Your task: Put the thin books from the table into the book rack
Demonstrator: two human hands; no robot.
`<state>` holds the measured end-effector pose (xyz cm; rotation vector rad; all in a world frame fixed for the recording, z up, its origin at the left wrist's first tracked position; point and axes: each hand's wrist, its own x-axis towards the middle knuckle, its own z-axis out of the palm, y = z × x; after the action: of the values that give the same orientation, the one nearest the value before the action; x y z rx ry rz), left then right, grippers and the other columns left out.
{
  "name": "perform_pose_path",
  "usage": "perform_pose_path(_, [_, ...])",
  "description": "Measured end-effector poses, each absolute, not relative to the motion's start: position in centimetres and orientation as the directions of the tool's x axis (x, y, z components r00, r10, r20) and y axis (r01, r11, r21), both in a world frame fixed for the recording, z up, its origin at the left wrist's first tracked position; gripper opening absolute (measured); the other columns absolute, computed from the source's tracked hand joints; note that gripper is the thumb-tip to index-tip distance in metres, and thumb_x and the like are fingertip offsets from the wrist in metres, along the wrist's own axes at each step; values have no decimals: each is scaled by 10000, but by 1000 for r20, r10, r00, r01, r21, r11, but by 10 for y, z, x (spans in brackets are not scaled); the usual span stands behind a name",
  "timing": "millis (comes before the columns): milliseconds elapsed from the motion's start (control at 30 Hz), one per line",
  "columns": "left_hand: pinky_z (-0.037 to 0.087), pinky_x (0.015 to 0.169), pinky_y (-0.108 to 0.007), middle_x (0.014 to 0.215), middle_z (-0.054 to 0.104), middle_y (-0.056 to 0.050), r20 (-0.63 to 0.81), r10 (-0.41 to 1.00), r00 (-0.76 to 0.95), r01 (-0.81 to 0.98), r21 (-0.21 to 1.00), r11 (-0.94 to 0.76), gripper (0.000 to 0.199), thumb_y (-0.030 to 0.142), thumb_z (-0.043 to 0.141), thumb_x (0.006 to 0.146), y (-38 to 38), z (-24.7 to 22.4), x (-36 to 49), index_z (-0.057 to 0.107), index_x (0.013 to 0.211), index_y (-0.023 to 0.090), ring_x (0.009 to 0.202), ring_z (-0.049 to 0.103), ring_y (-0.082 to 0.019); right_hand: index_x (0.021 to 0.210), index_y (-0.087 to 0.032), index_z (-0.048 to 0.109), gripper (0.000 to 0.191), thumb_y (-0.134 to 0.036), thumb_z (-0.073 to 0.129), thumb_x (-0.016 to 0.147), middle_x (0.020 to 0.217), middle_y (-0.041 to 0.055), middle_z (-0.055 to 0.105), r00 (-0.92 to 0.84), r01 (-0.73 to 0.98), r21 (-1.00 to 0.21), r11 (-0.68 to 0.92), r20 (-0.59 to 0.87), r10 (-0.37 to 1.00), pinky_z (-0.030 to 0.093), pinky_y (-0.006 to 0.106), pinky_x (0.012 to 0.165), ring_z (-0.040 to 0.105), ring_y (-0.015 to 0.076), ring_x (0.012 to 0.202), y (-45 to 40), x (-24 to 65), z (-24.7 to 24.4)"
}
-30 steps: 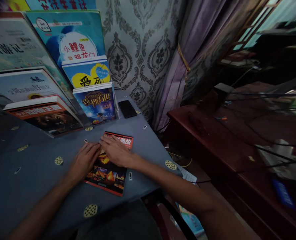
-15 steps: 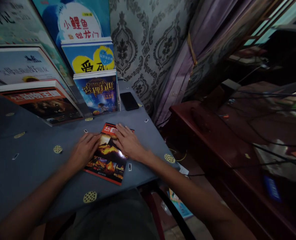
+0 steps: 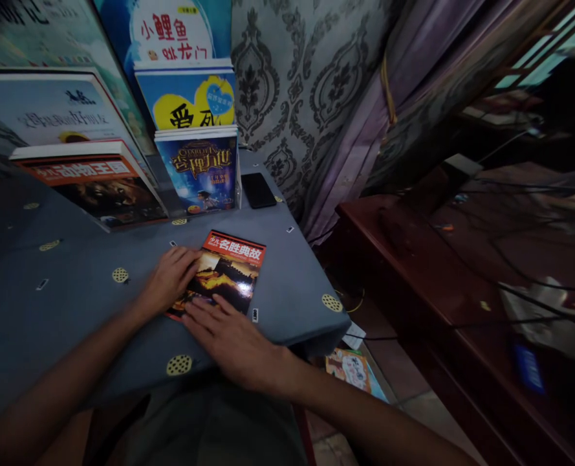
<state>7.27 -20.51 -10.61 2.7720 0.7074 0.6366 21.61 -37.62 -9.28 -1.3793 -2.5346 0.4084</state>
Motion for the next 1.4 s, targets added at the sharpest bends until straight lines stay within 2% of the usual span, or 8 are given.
perform_pose_path(233, [493, 960, -398, 1073, 672, -58, 355, 530, 770, 369, 431, -824, 203, 228, 434, 1013, -205, -109, 72, 620, 1089, 195, 1025, 584, -205, 1520, -225, 441, 569, -286, 501, 957, 1547, 34, 424, -602, 709, -379, 595, 115, 790, 282, 350, 1252, 361, 213, 1472, -356, 199, -78])
perform_pose_path(367, [502, 970, -387, 1093, 674, -59, 342, 556, 758, 403, 424, -811, 181, 207, 470, 994, -206, -107, 74, 623, 1090, 203, 1049, 584, -206, 1483, -465, 427, 552, -379, 545, 951, 1417, -52, 534, -642, 661, -381, 646, 158, 750, 489, 352, 1107, 531, 214, 1330, -336, 206, -98])
perform_pose_path(467, [504, 972, -379, 1090, 667, -55, 327, 556, 764, 416, 407, -813, 194, 219, 458, 1000, -207, -102, 75, 620, 1106, 215, 1058, 584, -203, 1497, -566, 297, 720, -237, 580, 922, 1398, -89, 549, -619, 634, -386, 670, 265, 739, 508, 314, 1076, 576, 182, 1282, -329, 217, -114])
perform_pose_path(667, [502, 971, -373, 1104, 659, -63, 315, 550, 774, 440, 358, -824, 229, 209, 418, 1013, -211, -100, 73, 596, 1157, 204, 1055, 576, -201, 1521, -297, 429, 633, -355, 622, 921, 1502, 84, 498, -506, 730, -375, 572, 267, 820, 454, 489, 1134, 496, 290, 1384, -358, 255, -121])
perform_pose_path(800, [497, 989, -382, 1135, 655, -67, 320, 509, 799, 405, 340, -849, 223, 188, 411, 1013, -210, -101, 73, 587, 1151, 193, 1060, 572, -201, 1483, -268, 486, 489, -345, 515, 1001, 1516, 92, 511, -311, 835, -375, 403, 283, 907, 418, 461, 1173, 476, 237, 1412, -364, 289, -116])
perform_pose_path(1000, [519, 948, -448, 1206, 605, -126, 179, 581, 794, 565, 137, -814, 340, 96, 451, 942, -229, -90, 78, 555, 1257, 172, 1094, 573, -269, 1437, -248, 542, 457, -323, 496, 988, 1508, 122, 518, -102, 923, -326, 205, 306, 946, 464, 584, 1125, 491, 320, 1395, -339, 323, -108])
perform_pose_path(1200, [470, 1030, -455, 1320, 586, -157, 172, 547, 820, 550, 33, -835, 469, 73, 449, 914, -245, -102, 80, 480, 1374, 164, 1190, 568, -281, 1362, -173, 600, 429, -314, 415, 1002, 1460, 172, 552, -52, 956, -261, 135, 301, 952, 519, 537, 1082, 549, 338, 1325, -340, 317, -97])
perform_pose_path(1400, [419, 1072, -498, 1342, 599, -171, 232, 351, 907, 387, -133, -912, 371, 122, 442, 956, -219, -96, 89, 548, 1308, 163, 1321, 502, -301, 1314, -231, 613, 367, -328, 464, 992, 1351, 138, 608, 86, 965, -261, 15, 371, 925, 555, 526, 982, 612, 306, 1153, -360, 305, -104])
